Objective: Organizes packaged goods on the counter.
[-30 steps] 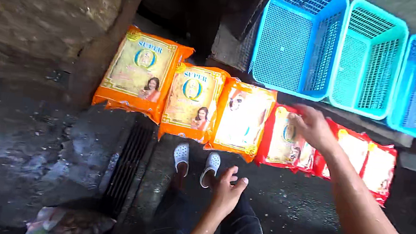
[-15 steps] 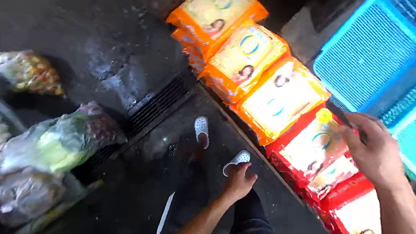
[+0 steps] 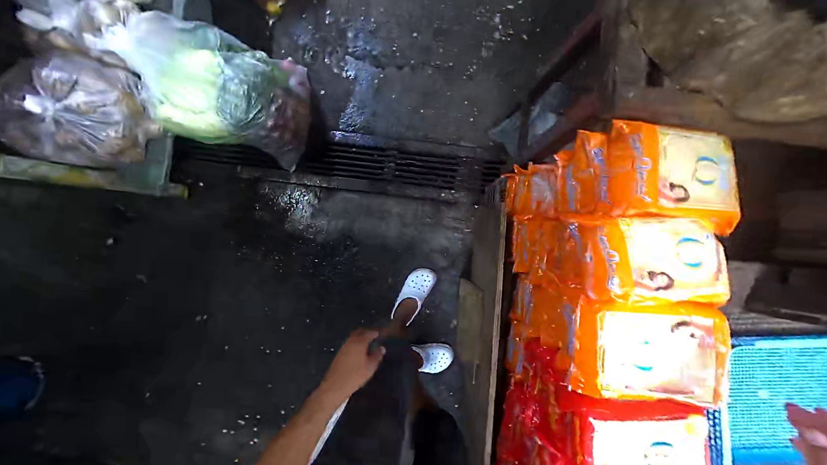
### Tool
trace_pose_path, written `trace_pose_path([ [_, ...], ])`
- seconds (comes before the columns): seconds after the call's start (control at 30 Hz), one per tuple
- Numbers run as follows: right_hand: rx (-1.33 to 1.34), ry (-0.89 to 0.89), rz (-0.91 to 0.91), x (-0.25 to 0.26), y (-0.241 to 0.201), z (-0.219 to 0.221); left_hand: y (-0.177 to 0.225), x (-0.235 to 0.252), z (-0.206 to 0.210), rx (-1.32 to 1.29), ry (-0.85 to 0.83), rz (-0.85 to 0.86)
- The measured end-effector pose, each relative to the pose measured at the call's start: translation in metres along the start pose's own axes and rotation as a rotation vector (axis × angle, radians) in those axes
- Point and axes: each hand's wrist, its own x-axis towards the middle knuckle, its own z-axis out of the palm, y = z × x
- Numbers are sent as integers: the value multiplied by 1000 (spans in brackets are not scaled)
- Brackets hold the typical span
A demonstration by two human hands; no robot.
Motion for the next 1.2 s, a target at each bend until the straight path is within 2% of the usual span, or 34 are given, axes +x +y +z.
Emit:
trace_pose_path([
  [0.13, 4, 16, -57, 81, -34, 9, 14, 14, -11, -280, 149, -44],
  [0.23, -19, 30, -35, 157, -40, 14, 53, 37, -17, -386, 156, -32],
  [0.3, 11, 57, 68, 213, -39, 19, 88, 62, -19, -451, 137, 6],
  [0.4, 56, 18, 310, 294, -32, 29, 164, 108, -21, -548, 62, 101],
  [0.53, 95, -51, 541, 373, -24, 70, 294, 160, -30, -574, -144, 257],
  [0.63, 22, -112, 536, 380, -34, 110, 383, 173, -27, -598, -256, 381],
  [0.73, -14, -37, 484, 365, -44, 132, 441, 181, -8, -567, -300, 373],
  [0.83, -4, -19, 416, 342, -55, 140, 452, 181, 11, -457, -201, 409],
  [1.0, -63, -15, 374, 318, -54, 146, 426, 174, 25, -334, -137, 459],
  [1.1, -5, 6, 304, 306, -49, 151, 414, 178, 36, -296, -44, 571],
  [1.2, 132, -32, 385, 307, -33, 141, 411, 175, 38, -281, -38, 579],
])
